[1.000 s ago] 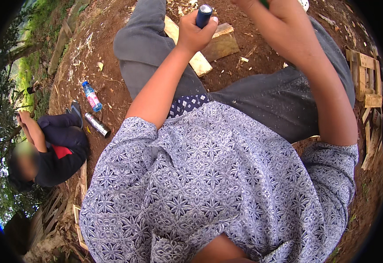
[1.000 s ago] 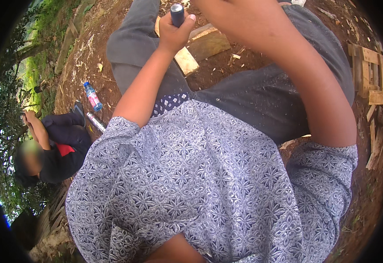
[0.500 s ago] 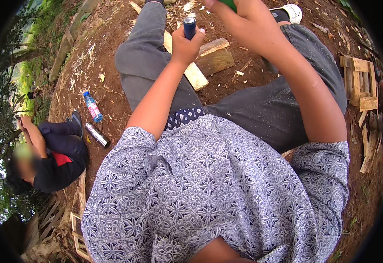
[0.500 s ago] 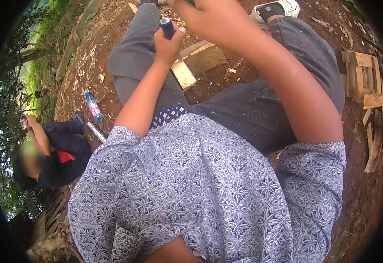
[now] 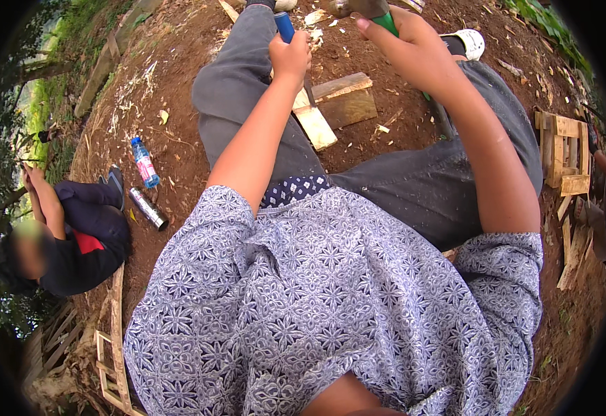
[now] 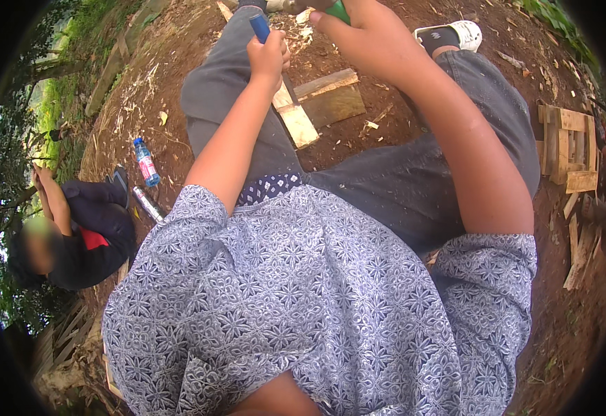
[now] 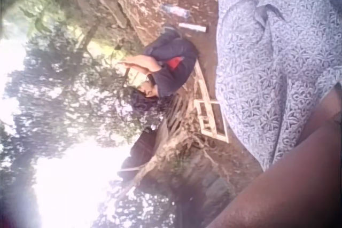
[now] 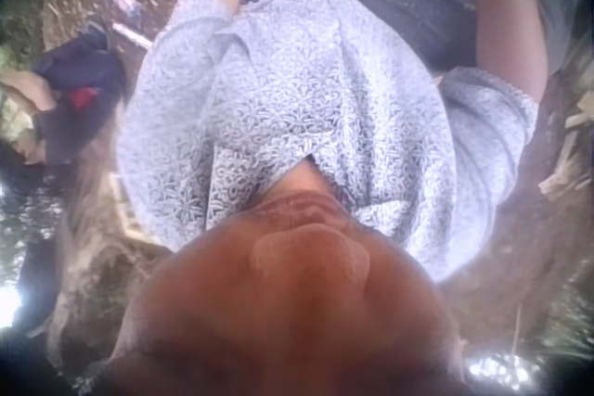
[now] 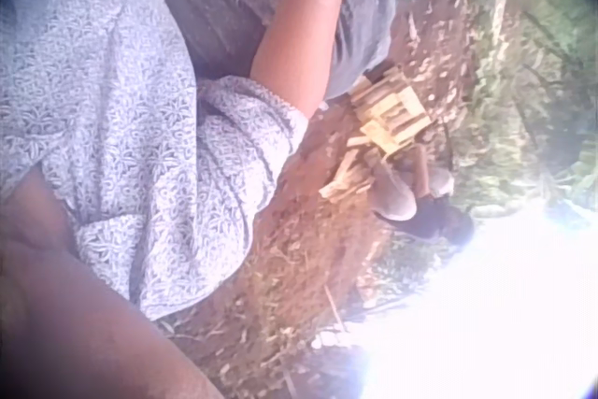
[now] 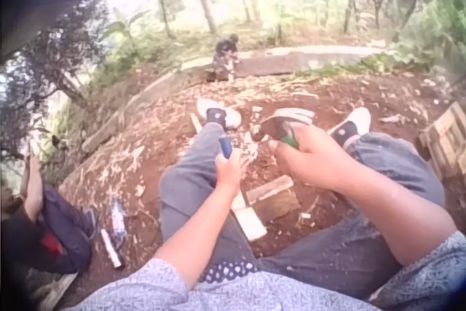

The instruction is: The person sits on the ground and uses a red hand saw to cut a wooden plank resting on their lap. After cutting, they use a hammer and a chisel to shape the wood further.

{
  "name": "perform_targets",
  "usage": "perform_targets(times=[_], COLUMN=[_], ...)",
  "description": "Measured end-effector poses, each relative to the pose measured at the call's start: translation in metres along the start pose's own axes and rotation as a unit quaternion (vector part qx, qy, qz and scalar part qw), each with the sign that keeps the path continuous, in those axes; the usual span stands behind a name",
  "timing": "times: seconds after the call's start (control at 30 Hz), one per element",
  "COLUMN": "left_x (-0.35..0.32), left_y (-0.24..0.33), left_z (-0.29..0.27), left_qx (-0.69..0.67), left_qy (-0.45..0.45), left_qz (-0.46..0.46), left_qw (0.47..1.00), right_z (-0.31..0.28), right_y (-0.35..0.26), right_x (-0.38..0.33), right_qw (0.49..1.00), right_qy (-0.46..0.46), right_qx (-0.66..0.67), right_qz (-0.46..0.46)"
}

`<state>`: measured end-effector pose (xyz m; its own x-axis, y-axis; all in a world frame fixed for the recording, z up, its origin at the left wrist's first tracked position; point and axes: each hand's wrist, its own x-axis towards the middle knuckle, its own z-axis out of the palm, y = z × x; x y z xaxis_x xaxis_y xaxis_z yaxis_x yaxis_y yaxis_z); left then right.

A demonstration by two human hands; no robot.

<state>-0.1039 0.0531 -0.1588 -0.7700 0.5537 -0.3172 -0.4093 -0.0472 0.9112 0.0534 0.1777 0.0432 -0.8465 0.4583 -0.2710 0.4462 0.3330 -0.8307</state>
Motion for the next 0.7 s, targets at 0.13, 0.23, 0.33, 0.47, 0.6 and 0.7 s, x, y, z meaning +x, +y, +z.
perform_targets(times=[0.13,0.23,0.33,0.47,0.6,0.7], left_x=[0.003,-0.023,-0.046,-0.056,-0.055,-0.056], left_y=[0.014,0.032,0.041,0.040,0.027,0.017], left_z=[-0.017,-0.019,-0.013,-0.011,-0.011,-0.011], left_qx=[-0.047,-0.045,-0.019,0.016,0.068,0.099], left_qy=[0.028,-0.003,-0.068,-0.082,-0.100,-0.118], left_qz=[-0.043,0.033,0.090,0.133,0.166,0.182], left_qw=[0.998,0.998,0.993,0.988,0.979,0.971], right_z=[0.010,0.007,0.008,0.011,0.006,-0.002], right_y=[0.023,0.014,0.011,0.010,-0.009,-0.019], right_x=[0.004,0.003,-0.003,-0.006,-0.015,-0.022], right_qw=[0.994,0.996,0.999,0.991,0.996,0.996], right_qy=[0.057,0.028,0.004,0.019,-0.043,-0.092], right_qx=[-0.008,-0.043,-0.002,-0.110,-0.072,-0.020], right_qz=[-0.093,-0.066,-0.050,-0.073,-0.017,-0.003])
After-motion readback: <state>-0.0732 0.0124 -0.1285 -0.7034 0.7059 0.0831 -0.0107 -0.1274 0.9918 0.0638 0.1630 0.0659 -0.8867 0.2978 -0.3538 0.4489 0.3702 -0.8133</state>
